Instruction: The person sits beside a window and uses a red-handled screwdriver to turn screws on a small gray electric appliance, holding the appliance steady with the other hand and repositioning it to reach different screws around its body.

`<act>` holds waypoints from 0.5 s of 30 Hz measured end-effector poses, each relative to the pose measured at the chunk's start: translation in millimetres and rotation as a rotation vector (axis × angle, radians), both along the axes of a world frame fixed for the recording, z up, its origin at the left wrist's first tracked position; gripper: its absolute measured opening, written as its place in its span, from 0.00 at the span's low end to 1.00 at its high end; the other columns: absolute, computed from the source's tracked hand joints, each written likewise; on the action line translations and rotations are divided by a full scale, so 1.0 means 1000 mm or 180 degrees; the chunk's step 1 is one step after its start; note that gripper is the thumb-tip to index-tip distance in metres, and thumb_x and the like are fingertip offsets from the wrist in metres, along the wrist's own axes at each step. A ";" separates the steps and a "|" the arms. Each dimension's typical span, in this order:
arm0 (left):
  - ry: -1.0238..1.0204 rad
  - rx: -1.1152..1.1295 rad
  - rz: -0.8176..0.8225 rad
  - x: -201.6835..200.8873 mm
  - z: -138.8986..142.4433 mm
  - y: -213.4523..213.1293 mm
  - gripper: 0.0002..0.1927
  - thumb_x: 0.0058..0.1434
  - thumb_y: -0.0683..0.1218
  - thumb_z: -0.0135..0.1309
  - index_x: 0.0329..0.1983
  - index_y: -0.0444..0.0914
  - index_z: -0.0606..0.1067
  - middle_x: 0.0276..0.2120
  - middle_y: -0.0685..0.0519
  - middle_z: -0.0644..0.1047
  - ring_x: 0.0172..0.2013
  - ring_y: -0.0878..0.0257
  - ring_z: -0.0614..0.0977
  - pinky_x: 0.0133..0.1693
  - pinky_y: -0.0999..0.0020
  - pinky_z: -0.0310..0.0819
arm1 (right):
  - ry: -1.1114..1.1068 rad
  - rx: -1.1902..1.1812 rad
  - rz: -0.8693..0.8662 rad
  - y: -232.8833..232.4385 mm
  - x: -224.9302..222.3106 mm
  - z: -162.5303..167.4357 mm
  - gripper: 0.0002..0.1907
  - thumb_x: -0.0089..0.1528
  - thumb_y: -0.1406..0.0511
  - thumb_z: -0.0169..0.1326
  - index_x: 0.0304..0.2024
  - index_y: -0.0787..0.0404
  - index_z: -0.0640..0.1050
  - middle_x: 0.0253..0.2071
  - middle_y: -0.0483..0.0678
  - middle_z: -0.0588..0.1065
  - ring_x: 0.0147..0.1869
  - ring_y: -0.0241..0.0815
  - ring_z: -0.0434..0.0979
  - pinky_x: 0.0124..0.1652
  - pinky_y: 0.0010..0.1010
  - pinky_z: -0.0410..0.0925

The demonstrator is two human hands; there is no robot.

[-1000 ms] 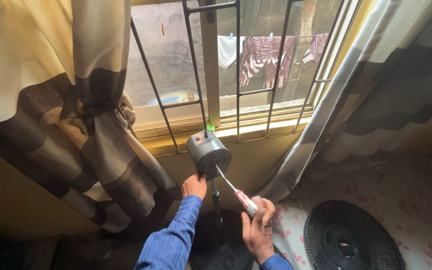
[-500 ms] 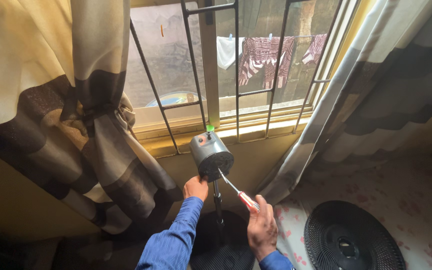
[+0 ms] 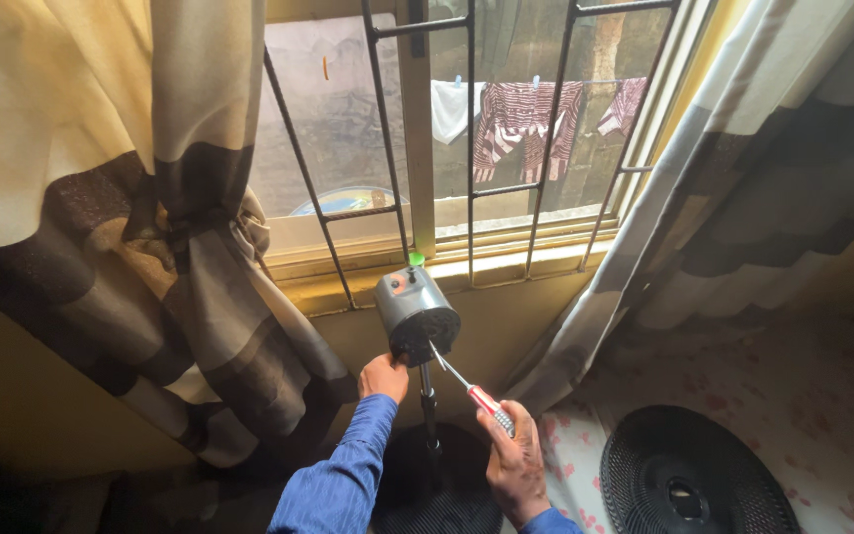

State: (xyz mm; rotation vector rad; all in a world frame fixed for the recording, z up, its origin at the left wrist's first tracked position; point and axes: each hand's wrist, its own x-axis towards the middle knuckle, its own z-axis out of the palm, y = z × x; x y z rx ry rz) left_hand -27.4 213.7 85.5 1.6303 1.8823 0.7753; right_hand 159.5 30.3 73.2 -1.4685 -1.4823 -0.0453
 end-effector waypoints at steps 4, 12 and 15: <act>0.0348 0.0476 -0.0001 -0.007 0.003 0.002 0.31 0.52 0.56 0.63 0.59 0.44 0.71 0.40 0.40 0.82 0.45 0.41 0.82 0.49 0.49 0.75 | 0.1019 -0.1056 -0.0572 0.003 0.001 -0.014 0.18 0.68 0.61 0.54 0.60 0.51 0.74 0.56 0.52 0.73 0.57 0.52 0.76 0.55 0.39 0.70; 0.2291 0.0318 -0.1359 -0.025 0.061 0.042 0.71 0.41 0.59 0.73 0.81 0.51 0.39 0.36 0.42 0.83 0.41 0.43 0.84 0.48 0.50 0.74 | 0.0472 0.0101 0.0255 -0.012 0.002 -0.017 0.18 0.64 0.70 0.50 0.55 0.53 0.79 0.58 0.57 0.67 0.53 0.52 0.76 0.52 0.39 0.72; 0.2435 0.0359 -0.1719 -0.024 0.064 0.046 0.67 0.41 0.60 0.74 0.78 0.57 0.43 0.37 0.42 0.82 0.41 0.43 0.84 0.48 0.48 0.73 | 0.0473 -0.0038 0.0044 -0.018 -0.003 -0.010 0.18 0.66 0.68 0.52 0.58 0.52 0.78 0.55 0.52 0.72 0.55 0.49 0.78 0.52 0.36 0.72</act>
